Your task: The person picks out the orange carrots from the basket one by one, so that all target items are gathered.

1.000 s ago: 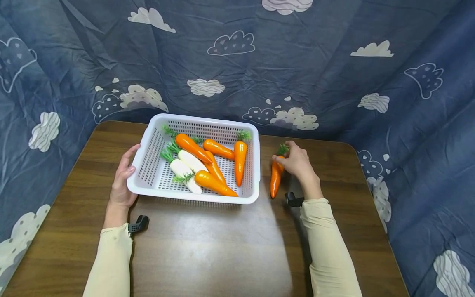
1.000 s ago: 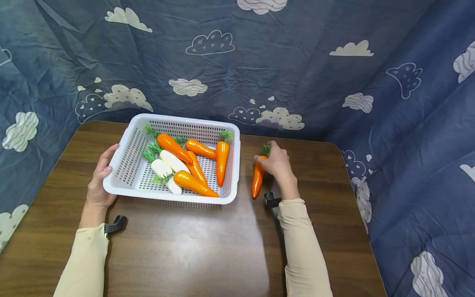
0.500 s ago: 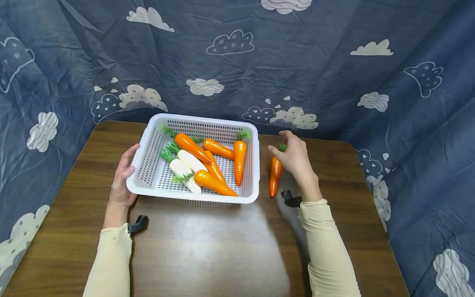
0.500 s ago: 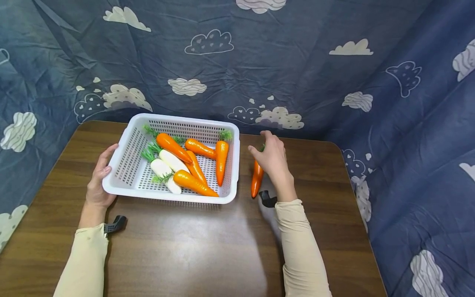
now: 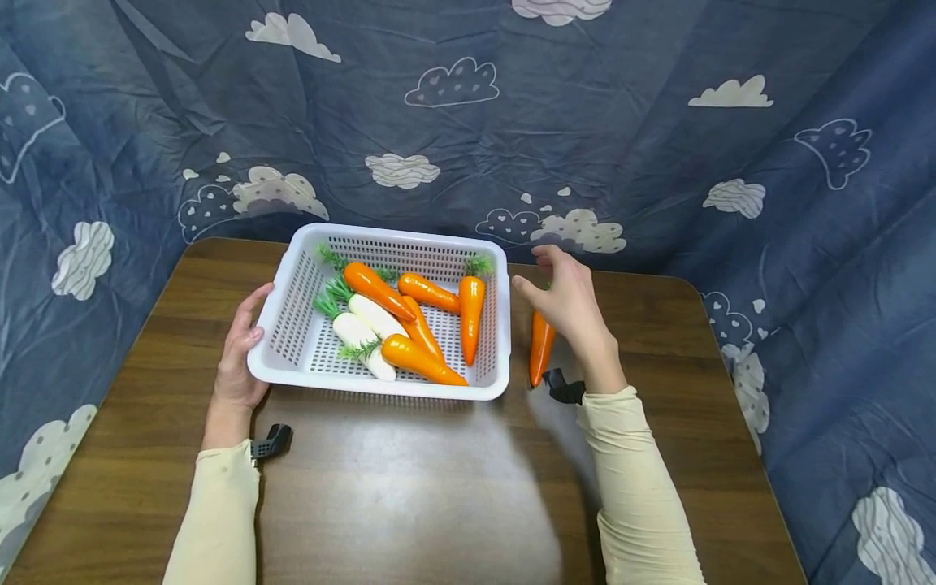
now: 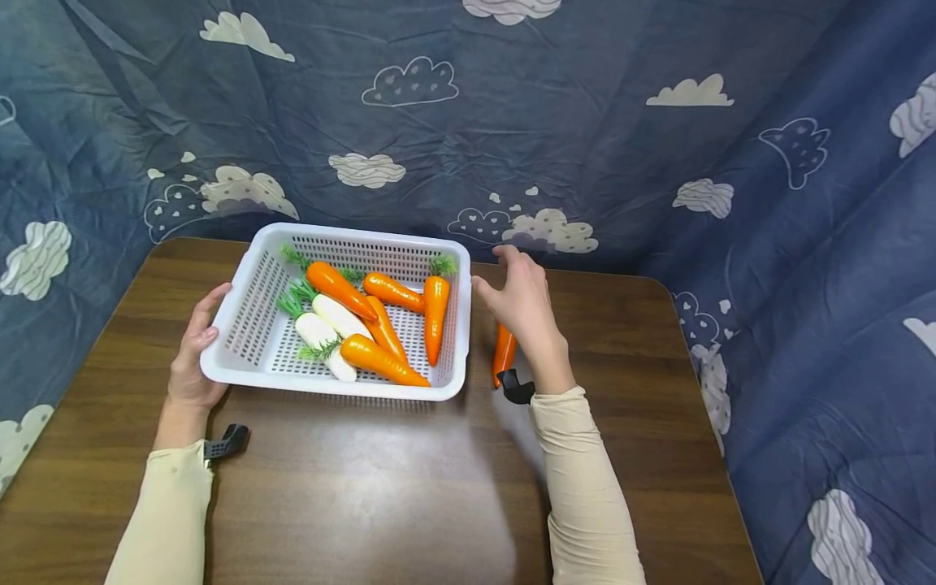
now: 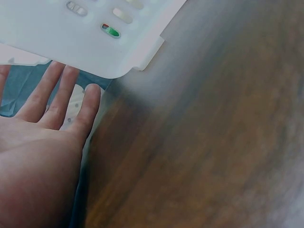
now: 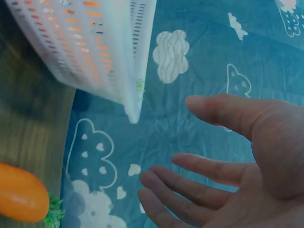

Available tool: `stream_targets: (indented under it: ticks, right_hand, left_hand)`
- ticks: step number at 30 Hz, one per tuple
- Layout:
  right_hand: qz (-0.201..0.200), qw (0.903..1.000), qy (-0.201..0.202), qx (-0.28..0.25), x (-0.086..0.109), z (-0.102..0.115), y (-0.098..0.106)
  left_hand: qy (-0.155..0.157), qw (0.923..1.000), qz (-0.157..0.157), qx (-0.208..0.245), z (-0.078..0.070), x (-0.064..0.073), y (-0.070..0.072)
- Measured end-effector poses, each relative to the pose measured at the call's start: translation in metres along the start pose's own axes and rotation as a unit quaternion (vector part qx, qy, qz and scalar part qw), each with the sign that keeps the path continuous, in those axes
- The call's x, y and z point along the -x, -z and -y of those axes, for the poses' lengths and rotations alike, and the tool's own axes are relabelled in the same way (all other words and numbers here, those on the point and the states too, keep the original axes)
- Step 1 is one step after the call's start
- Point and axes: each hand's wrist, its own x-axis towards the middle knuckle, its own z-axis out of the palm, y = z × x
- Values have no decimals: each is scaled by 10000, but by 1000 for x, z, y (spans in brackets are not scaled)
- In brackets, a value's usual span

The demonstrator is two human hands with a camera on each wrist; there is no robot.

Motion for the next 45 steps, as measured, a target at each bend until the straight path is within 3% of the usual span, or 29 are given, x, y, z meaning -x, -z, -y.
stream_targets:
  ticks: [18,28,34,39,45]
  right_hand:
    - [315,9988,386,26,-5,45,-8]
    - [648,9972,364,65,-10,59,-16]
    - [949,9950,300,28,-15,69,-26]
    - [1152,9926,330,203,-22,81,-38]
    - [1342,9892,472,355,-29,92,-54]
  left_hand:
    - [35,9999,-144,9,0,0,-1]
    - [-54,9999,101,103,0,0,-2]
    - [-48,10000,21,83,0,0,0]
    - [-66,9996,195,207,-1,-1,0]
    - [17,10000,16,89,1,-2,2]
